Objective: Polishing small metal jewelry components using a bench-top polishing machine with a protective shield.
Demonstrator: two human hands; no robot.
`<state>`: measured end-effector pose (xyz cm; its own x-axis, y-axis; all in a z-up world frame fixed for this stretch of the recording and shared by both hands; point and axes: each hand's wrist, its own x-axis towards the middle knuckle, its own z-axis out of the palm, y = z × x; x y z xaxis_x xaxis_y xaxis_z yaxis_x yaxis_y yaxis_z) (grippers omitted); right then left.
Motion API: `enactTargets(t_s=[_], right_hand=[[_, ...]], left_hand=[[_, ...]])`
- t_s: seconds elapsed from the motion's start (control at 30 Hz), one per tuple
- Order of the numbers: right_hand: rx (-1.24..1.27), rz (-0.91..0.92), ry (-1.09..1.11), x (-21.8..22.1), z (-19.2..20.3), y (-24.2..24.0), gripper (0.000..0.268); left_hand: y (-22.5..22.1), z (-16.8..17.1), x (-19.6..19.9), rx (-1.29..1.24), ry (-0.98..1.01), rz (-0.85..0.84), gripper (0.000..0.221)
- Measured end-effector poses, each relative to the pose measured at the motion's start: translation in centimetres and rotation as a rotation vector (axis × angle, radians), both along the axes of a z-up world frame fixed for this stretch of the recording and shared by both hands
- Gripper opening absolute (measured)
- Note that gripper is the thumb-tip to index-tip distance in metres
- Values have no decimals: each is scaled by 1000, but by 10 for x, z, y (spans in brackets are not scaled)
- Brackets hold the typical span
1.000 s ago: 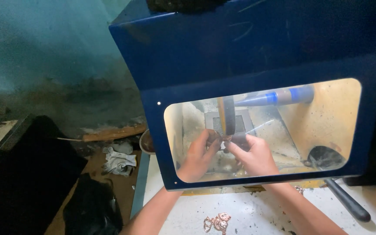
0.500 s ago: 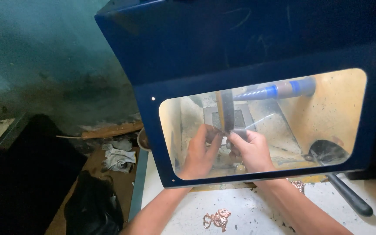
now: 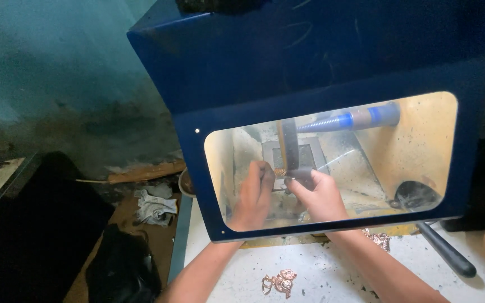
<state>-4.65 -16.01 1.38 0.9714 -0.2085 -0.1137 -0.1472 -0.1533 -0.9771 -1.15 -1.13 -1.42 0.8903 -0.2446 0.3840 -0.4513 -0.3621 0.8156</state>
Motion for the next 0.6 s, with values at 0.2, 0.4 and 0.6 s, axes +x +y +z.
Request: enactTargets(t_s=[0.2, 0.4, 0.6], right_hand=[[-462, 0, -200, 8, -28, -2, 31], [-706, 75, -351, 24, -77, -11, 37], [-505, 24, -413, 18, -62, -10, 45]], left_hand=[[-3, 8, -1, 104, -14, 4, 13], [0, -11, 8, 116, 41, -160, 20], [6, -10, 16, 10, -288, -104, 8]])
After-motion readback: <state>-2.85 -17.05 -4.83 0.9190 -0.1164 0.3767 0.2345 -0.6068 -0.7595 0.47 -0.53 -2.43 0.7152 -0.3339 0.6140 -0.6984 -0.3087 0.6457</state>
